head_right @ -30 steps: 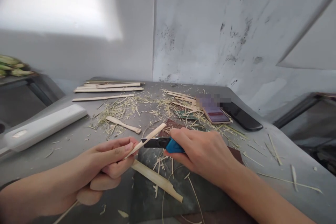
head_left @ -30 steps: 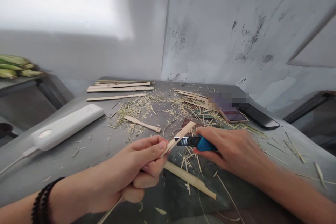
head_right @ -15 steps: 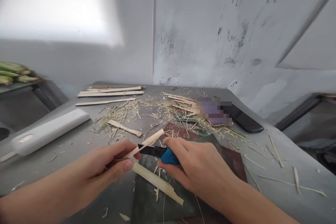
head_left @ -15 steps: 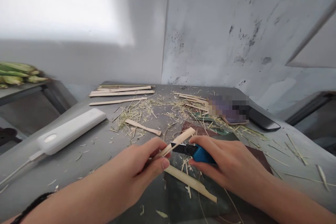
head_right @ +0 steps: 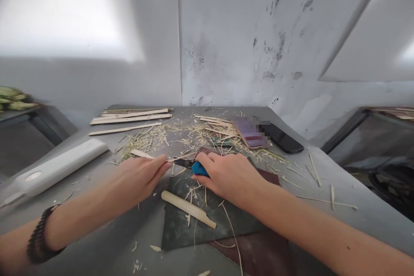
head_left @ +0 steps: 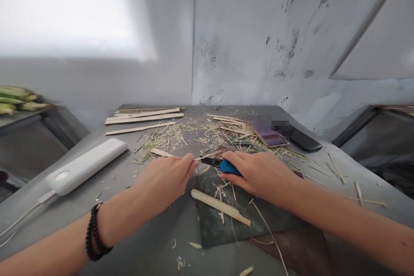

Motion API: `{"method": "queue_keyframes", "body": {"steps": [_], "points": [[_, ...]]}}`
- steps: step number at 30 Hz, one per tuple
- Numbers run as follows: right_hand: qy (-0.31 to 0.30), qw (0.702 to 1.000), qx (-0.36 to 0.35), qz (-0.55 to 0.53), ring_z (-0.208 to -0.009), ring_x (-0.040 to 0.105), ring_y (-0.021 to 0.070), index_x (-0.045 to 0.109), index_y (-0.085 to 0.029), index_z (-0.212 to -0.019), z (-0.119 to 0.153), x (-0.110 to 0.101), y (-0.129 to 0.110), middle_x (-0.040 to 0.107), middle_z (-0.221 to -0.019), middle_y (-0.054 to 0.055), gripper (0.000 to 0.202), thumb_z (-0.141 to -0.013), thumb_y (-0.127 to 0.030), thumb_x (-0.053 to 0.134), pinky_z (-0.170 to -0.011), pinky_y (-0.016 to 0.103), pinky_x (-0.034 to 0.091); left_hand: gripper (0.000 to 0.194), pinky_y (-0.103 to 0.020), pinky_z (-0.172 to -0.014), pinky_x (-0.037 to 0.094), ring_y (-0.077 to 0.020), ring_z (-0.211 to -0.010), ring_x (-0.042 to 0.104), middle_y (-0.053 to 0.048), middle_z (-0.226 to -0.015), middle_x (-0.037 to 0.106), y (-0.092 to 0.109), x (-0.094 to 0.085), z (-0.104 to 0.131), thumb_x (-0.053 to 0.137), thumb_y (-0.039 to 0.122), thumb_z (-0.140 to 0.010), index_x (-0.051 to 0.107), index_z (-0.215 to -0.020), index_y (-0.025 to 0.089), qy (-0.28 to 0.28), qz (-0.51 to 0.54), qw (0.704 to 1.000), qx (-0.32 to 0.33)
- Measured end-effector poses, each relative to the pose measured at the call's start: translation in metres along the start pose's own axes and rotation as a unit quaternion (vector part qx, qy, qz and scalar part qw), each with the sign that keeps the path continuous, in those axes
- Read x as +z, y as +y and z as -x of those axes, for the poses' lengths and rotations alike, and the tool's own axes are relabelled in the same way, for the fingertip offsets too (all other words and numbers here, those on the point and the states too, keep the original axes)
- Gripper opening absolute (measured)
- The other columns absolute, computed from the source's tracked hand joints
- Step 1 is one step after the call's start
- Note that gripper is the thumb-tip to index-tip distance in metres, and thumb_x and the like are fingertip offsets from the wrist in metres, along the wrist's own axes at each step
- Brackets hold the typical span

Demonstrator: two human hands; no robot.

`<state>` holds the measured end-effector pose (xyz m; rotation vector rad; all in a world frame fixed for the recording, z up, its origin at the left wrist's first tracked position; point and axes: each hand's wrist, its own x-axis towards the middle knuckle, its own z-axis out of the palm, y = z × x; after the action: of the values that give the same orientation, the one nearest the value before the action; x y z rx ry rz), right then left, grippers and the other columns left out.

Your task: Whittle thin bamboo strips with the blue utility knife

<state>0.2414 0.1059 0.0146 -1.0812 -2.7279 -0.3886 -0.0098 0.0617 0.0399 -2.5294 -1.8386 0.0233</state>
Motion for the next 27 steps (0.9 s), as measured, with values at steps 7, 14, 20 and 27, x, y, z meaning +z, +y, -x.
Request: {"method": "queue_keyframes", "body": {"steps": [7, 14, 20, 27], "points": [[-0.012, 0.998, 0.048, 0.049, -0.055, 0.065, 0.0225, 0.061, -0.022, -0.102, 0.004, 0.015, 0.010, 0.072, -0.074, 0.005, 0.060, -0.105, -0.073, 0.031, -0.052, 0.031, 0.008, 0.043, -0.033, -0.053, 0.018, -0.0231, -0.058, 0.062, -0.004, -0.066, 0.064, 0.004, 0.014, -0.007, 0.027, 0.043, -0.113, 0.058, -0.091, 0.022, 0.013, -0.029, 0.999, 0.015], [-0.030, 0.997, 0.046, 0.059, -0.055, 0.066, 0.0215, 0.060, -0.023, -0.106, 0.011, 0.023, 0.009, 0.074, -0.076, 0.004, 0.058, -0.105, -0.072, 0.031, -0.052, 0.031, 0.008, 0.049, -0.032, -0.052, 0.017, -0.0244, -0.058, 0.062, -0.007, -0.069, 0.068, -0.001, 0.022, -0.016, 0.030, 0.050, -0.112, 0.062, -0.091, 0.021, 0.004, -0.045, 0.998, 0.035], [0.001, 0.998, 0.027, 0.064, -0.050, 0.061, 0.0194, 0.059, -0.023, -0.100, 0.015, 0.024, 0.011, 0.072, -0.072, 0.001, 0.055, -0.106, -0.071, 0.032, -0.051, 0.031, 0.008, 0.046, -0.033, -0.053, 0.018, -0.0206, -0.056, 0.057, -0.004, -0.064, 0.064, -0.007, 0.021, -0.015, 0.030, 0.047, -0.113, 0.061, -0.089, 0.022, 0.002, -0.043, 0.997, 0.064], [0.012, 0.999, 0.018, 0.048, -0.051, 0.062, 0.0210, 0.059, -0.024, -0.104, 0.017, 0.028, 0.014, 0.072, -0.073, 0.001, 0.055, -0.106, -0.071, 0.030, -0.052, 0.030, 0.008, 0.049, -0.032, -0.054, 0.018, -0.0191, -0.056, 0.057, -0.002, -0.064, 0.063, -0.008, 0.025, -0.015, 0.030, 0.049, -0.112, 0.060, -0.083, 0.022, 0.016, -0.030, 0.997, 0.067]]}}
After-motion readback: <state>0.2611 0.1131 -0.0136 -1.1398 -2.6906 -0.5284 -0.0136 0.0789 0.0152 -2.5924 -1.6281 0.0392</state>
